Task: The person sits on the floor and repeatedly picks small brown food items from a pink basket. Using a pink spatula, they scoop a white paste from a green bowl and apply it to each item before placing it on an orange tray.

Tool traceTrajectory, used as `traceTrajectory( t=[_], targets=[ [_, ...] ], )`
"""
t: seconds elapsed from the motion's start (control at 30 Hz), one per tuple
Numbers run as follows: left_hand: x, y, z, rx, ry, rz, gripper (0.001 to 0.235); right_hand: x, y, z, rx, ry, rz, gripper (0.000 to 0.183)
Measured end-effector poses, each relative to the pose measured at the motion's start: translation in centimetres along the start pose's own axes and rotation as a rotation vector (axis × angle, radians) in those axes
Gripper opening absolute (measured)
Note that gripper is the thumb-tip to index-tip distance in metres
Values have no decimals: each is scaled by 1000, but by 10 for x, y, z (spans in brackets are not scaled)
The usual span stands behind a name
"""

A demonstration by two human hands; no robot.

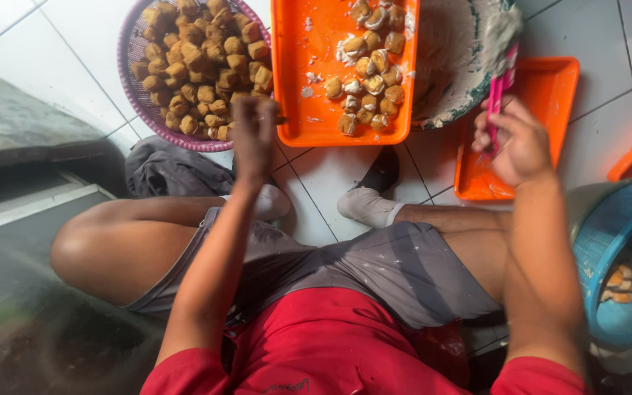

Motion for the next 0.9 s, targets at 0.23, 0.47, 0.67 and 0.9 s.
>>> traceTrajectory(
  t=[0.23,0.47,0.67,0.9],
  targets=[
    [-54,-36,81,253,284,79,22,-16,26,38,-195,-96,-130,16],
    [-24,-37,-6,63,191,-308,33,-70,153,-32,-365,-390,127,17],
    [8,-49,-19,78,-118,-355,43,-128,213,-20,-471,-137,302,13],
    [20,-51,-22,-46,-36,-358,31,-157,267,-24,-539,480,197,8]
  ],
)
Point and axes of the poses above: each hand's wrist, its own y-axis towards the middle knuckle, its own z-axis out of the palm, x = y × z, the point moved 2 cm from there along y, towards the middle knuckle, and after that the axes turned 11 degrees about -y, right-handed, at the moved point
